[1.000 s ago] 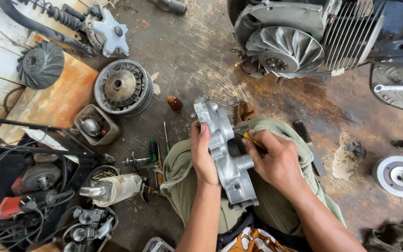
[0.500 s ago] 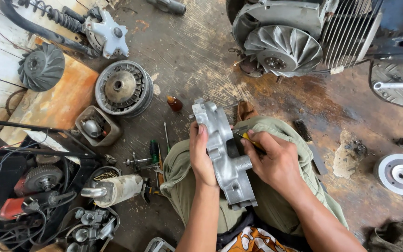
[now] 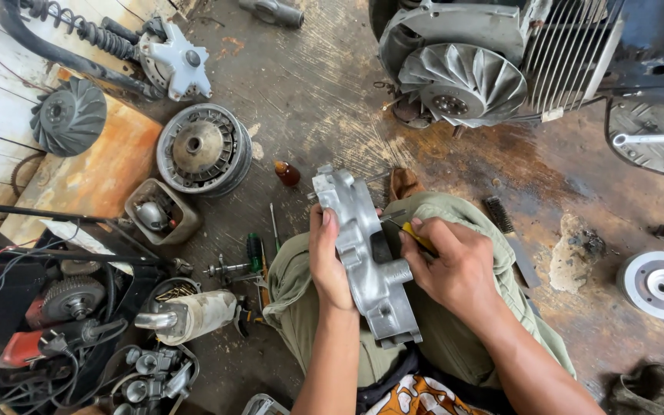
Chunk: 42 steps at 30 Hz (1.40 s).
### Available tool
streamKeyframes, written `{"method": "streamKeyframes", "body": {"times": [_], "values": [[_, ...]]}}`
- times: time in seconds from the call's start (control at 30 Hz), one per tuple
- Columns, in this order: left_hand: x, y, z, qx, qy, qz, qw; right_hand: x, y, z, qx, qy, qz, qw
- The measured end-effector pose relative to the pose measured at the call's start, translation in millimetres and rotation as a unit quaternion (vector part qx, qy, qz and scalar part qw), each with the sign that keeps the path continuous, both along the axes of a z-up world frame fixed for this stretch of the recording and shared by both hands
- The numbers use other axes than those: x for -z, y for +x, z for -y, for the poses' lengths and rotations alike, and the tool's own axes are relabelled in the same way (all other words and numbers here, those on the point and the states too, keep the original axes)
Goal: The person sits on the floor and uses a metal file to scrape and smooth the edges of a metallic engine casing. They rotate the part to access different areas and later use a screwdriver to work on the interior of the casing.
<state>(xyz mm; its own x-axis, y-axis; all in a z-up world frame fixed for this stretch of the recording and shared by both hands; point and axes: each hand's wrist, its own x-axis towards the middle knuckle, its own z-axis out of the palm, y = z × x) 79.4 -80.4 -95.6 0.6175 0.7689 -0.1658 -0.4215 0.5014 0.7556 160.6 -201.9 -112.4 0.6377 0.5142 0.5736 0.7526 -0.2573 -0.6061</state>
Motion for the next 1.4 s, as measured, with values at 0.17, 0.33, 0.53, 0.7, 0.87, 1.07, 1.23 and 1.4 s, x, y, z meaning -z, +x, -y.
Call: {"method": "streamKeyframes", "body": {"times": [0.17,0.33,0.53,0.7,0.87,1.07,1.23,1.4], "values": [[19.5,-3.3,-5.4,-0.007,0.021,-0.015,1.0,-2.7,1.2,-2.8,-0.031,0.012,0.01,0.999],[15.9,-5.3,-5.3,0.008,0.016,-0.03,0.999,-3.2,0.1,-5.7,-0.054,0.023,0.016,0.998],[12.5,-9.4,-4.0,0.002,0.005,-0.018,1.0,-0.9,-4.7,-2.8,-0.023,0.012,0.024,0.999],[-12.3,-24.5,-12.6,-0.02,-0.059,-0.023,0.998,-24.5,-16.4,-12.3,-0.062,0.026,0.007,0.998],[-55.5,-38.5,-7.7,-0.03,-0.053,-0.002,0.998,-67.3,-39.0,-12.9,-0.027,0.01,-0.019,0.999],[-79.1,-42.2,2.8,-0.003,-0.075,0.031,0.997,-82.5,-48.3,0.9,-0.018,-0.02,-0.068,0.997],[-70.5,-19.9,15.8,0.025,-0.066,-0.019,0.997,-64.0,-39.1,19.1,-0.002,-0.013,-0.105,0.994],[-58.6,2.1,15.5,-0.018,-0.08,-0.126,0.989,-40.4,-26.5,27.0,0.015,0.042,-0.198,0.979]]}}
